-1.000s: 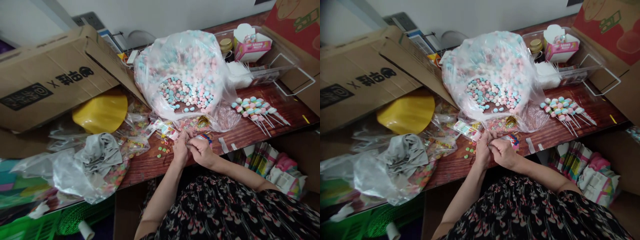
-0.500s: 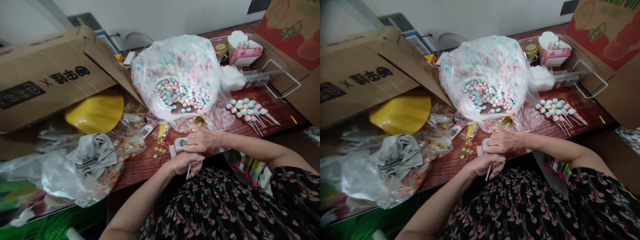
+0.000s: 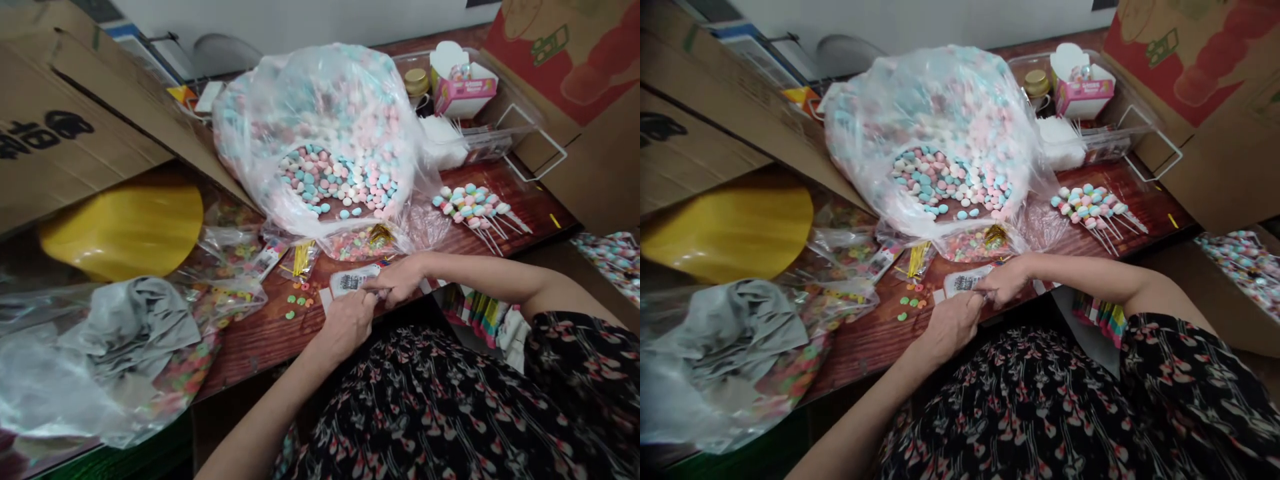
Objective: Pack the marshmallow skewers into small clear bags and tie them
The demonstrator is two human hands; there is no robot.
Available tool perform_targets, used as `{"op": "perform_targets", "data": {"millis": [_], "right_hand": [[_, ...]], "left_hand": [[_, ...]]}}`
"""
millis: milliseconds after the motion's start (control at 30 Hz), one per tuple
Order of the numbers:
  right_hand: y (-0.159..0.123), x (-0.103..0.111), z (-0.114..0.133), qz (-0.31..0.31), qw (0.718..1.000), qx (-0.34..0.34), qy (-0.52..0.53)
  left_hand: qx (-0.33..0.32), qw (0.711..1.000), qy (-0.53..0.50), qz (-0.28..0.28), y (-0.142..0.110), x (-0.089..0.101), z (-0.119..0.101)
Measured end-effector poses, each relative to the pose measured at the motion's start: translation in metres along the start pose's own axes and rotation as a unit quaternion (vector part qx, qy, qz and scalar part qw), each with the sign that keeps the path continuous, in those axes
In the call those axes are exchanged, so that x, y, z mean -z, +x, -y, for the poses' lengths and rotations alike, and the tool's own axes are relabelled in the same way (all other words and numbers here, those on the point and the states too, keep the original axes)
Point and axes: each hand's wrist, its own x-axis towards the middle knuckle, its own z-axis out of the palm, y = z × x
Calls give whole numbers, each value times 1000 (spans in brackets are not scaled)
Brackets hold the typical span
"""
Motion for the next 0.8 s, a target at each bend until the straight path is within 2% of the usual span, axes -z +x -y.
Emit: {"op": "perform_targets", "data": {"millis": [33,67,100,133,200,233,267,300,333,367,433,467,500,567,633,700,800], "right_hand": [[-4,-4,4,-1,999,16,-41],[-8,-8,8,-36,995,26,-84],[-12,-13,13,-105,985,28,-133],[-16,-17,16,-167,970,44,-172],[-22,-24,19,-249,941,92,-209],[-24,-27,18,-271,930,115,-219],[-24,-30,17,-278,924,131,-227],[-24,-32,15,-270,924,136,-236],[-22,-34,14,-247,928,131,-246],[-21,-35,14,-211,937,119,-254],[-17,-35,14,-126,956,76,-253],[-16,-34,14,-87,964,63,-242],[-15,-33,15,-69,969,47,-231],[-15,-30,17,-70,974,19,-213],[-18,-30,19,-117,973,0,-201],[-24,-32,18,-201,960,5,-193],[-39,-35,3,-378,910,7,-171]], "left_hand": [[13,999,-39,-6,-1,-1,2],[35,995,-97,-10,-2,-2,5],[66,983,-172,-9,-4,-3,7],[103,960,-260,-2,-6,-2,8],[170,885,-433,31,-10,-1,10],[190,846,-495,55,-12,-1,10],[199,820,-530,83,-14,0,10],[194,817,-532,106,-16,-1,10],[180,837,-504,114,-17,-2,10],[157,873,-449,105,-17,-5,11],[89,950,-296,36,-17,-12,15],[54,973,-225,-4,-16,-16,18],[26,984,-171,-34,-14,-20,21],[-5,991,-117,-65,-12,-25,23],[-10,990,-114,-78,-10,-26,22],[4,984,-151,-93,-9,-24,18],[82,952,-265,-127,-9,-20,14]]}}
